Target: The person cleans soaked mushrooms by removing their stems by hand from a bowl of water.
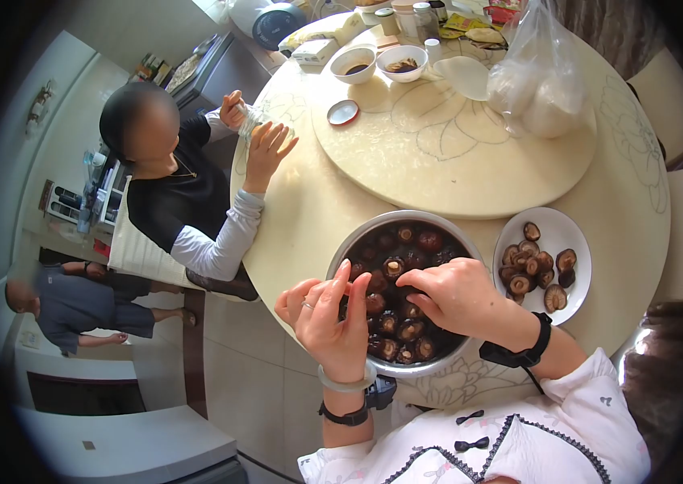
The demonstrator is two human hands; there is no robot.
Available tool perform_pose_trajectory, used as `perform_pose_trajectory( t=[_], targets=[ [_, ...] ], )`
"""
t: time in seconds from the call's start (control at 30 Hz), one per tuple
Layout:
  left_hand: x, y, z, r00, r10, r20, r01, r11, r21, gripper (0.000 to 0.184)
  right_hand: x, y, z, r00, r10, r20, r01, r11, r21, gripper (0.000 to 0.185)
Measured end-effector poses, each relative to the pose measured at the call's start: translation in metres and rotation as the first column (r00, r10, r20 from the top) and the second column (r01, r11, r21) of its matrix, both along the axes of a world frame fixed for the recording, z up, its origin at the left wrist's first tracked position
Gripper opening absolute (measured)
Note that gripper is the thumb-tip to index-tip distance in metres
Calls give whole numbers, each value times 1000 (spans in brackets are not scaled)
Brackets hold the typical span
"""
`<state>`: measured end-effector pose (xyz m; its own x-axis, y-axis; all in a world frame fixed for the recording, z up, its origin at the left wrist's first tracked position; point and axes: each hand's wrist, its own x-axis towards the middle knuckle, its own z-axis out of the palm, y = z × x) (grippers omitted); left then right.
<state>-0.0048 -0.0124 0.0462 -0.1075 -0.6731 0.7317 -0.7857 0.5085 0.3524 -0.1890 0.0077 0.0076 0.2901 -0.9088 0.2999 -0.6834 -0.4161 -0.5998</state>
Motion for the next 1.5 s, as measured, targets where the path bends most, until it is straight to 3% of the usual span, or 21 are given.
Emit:
perform_pose_trajectory(
  t=[0.63,0.73,0.8,0.83,0.9,0.93,1.03,1.33,1.5],
  targets=[
    [7,-3,-9,995,96,-21,-96,995,26,29,0,-2,-8,1000,3,-21,-2,1000,26,19],
    [9,-3,-11,998,62,8,-62,996,63,34,4,-3,-8,999,2,40,-3,999,39,26],
    [8,-3,-15,1000,-4,-17,5,993,116,37,9,-7,-11,956,-63,286,80,996,-48,44],
    [7,-3,-16,997,-64,-32,68,983,173,40,7,-7,-7,958,-64,279,81,995,-49,44],
    [7,-2,-18,993,-116,-16,117,973,200,43,3,-4,6,970,-35,241,23,998,54,65],
    [6,-1,-20,991,-135,-5,133,965,227,42,3,-5,1,978,-11,207,7,1000,23,77],
    [6,0,-23,988,-156,1,151,953,262,40,3,-4,2,991,7,136,-13,999,40,77],
    [4,2,-22,989,-149,23,136,948,289,39,3,-3,-1,984,-22,178,18,1000,20,74],
    [7,-1,-31,979,-124,159,85,968,235,41,2,-5,-6,990,-44,137,43,999,13,73]
  ],
)
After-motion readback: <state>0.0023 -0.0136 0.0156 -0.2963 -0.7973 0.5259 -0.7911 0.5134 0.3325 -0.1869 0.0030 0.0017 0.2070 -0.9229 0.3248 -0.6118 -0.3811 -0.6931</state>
